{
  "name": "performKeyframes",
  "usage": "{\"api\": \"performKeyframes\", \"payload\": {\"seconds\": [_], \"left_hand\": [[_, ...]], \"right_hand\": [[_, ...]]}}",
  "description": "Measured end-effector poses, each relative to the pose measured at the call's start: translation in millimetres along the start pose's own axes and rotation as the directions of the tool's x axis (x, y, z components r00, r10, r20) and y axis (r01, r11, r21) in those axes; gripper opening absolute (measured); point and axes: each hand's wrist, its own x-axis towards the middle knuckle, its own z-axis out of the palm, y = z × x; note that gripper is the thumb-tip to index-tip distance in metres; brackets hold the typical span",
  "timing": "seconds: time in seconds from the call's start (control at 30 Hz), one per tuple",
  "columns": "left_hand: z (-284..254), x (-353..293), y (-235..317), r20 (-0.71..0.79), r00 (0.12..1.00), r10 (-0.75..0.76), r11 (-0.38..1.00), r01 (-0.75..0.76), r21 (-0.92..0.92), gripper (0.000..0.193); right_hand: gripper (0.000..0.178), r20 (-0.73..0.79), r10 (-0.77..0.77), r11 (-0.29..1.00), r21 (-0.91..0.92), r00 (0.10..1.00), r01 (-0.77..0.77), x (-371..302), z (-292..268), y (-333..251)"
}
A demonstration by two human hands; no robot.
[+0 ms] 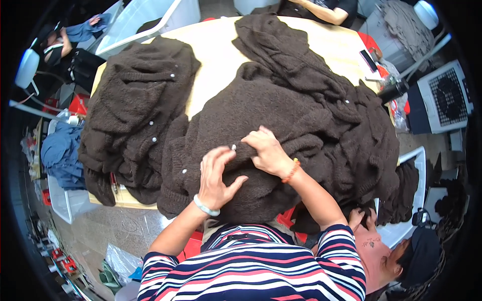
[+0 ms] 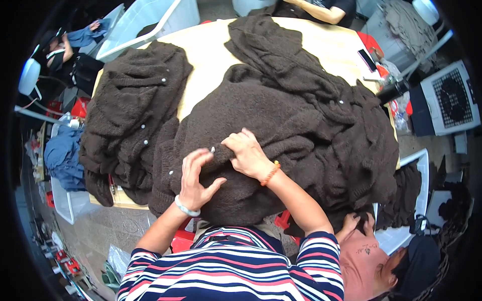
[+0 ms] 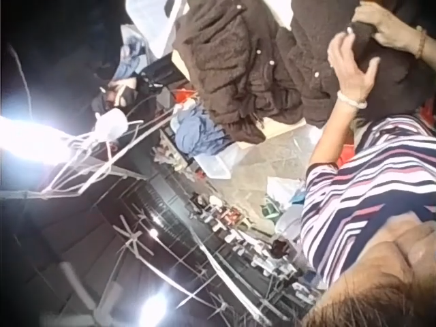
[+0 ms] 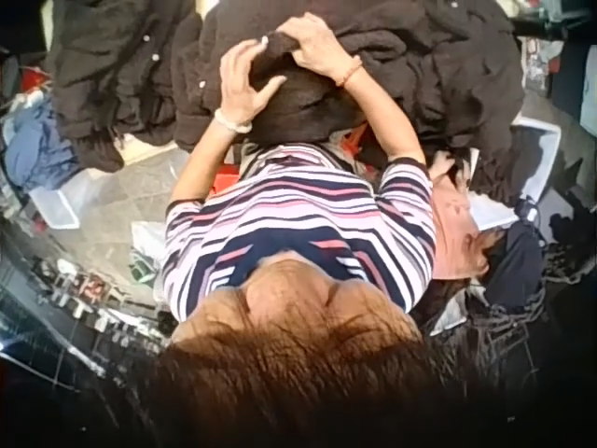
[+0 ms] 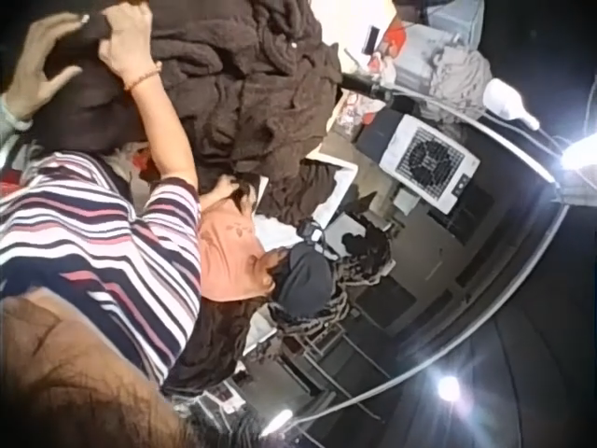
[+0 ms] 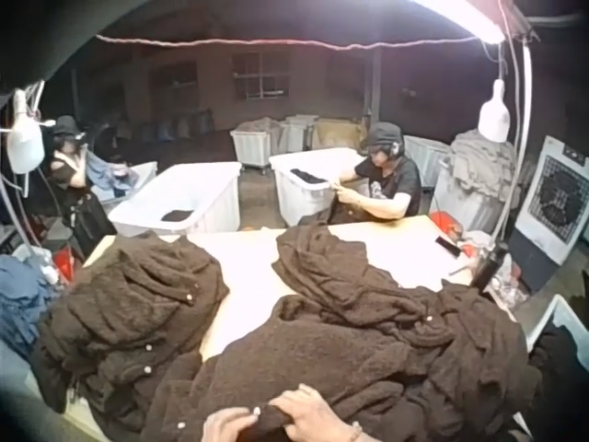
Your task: Trimming loose threads and excess fabric from brown sweaters using scissors.
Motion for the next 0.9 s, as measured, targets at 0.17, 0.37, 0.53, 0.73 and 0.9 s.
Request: {"api": "performKeyframes", "payload": {"seconds": [0.17, 0.37, 0.53, 0.73, 0.9], "left_hand": [[-10.9, 33.8, -44.4, -0.064, 0.998, 0.016, 0.998, -0.020, -0.062, 0.105], [0.7, 104.1, 24.5, 0.076, 0.987, 0.144, 0.619, -0.030, -0.785, 0.040], [13.7, 95.5, 51.6, 0.134, 0.989, -0.069, 0.213, 0.146, -0.966, 0.059], [-15.0, 95.8, 43.4, -0.052, 0.998, -0.031, 0.647, -0.020, -0.762, 0.113], [23.8, 38.8, 38.1, 0.422, 0.889, 0.179, 0.517, 0.280, -0.809, 0.092]], "right_hand": [[0.011, -0.080, -0.069, 0.586, 0.803, 0.994, 0.105, 4.7, -89.1, -86.8], [0.075, -0.383, -0.238, 0.737, 0.527, 0.892, 0.423, 4.5, -151.7, -85.5], [0.108, -0.033, -0.145, 0.911, 0.385, 0.989, 0.146, -10.6, -136.0, -40.9], [0.057, -0.196, 0.375, 0.581, 0.811, 0.906, -0.065, -18.2, -128.0, -29.3], [0.050, -0.085, 0.494, 0.417, 0.896, 0.865, -0.151, -4.4, -113.1, -88.2]]}}
